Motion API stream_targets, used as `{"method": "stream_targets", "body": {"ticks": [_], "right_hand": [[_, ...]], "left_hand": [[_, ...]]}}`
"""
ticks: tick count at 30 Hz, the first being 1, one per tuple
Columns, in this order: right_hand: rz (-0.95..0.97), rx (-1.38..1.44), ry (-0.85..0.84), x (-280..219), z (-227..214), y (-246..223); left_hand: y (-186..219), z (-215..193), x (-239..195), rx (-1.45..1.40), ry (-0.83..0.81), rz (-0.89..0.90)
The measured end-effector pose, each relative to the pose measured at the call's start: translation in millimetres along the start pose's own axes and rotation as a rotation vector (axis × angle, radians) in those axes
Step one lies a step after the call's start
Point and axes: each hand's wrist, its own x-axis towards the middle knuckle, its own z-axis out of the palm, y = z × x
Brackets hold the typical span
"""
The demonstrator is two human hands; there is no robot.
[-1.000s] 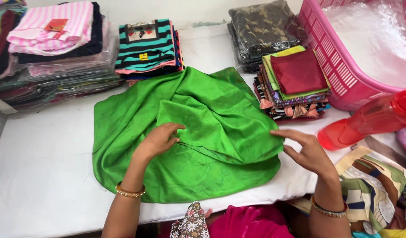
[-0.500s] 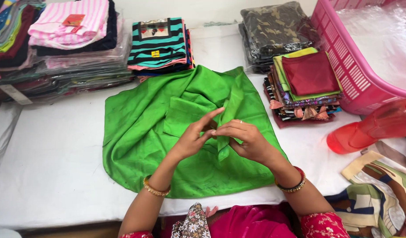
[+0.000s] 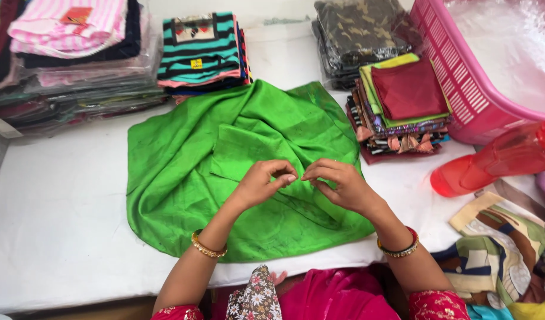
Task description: The person folds several pieces of clothing on a white table. They handle a maroon cloth, a green patterned cloth, a paisley-patterned cloth, a blue and beige patterned cloth, and a peach paisley cloth, folding each one and stacking them on the table.
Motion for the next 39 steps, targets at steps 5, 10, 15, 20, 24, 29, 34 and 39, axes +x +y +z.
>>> {"method": "stream_targets", "body": {"ticks": [5,10,15,20,24,29,34,39], "right_hand": [[0.142,-0.045,-0.087,-21,1,20],[0.263,-0.225,-0.216,-35,4,25],[0.217,-0.334,-0.106,-50,11,36],[0.187,-0.31,-0.022,-56,-19,18],[0.212,-0.342,0.03,-84,-44,23],[0.3,-0.292,0.003,-123,-52,33],[0.457,-0.215,-0.03,-147,-47,39],[0.467,-0.187,-0.044,-161,-53,44]], "left_hand": [[-16,42,8,0.109,-0.051,0.047],[-37,70,34,0.18,0.058,0.07],[-43,85,57,0.083,-0.018,-0.208],[-84,75,59,-0.183,-0.057,-0.119],[-60,0,17,-0.207,0.136,-0.028],[-6,-84,-90,-0.017,0.38,-0.095],[9,-108,-189,0.147,0.634,-0.288],[-27,-105,-262,0.118,0.731,-0.452]]}}
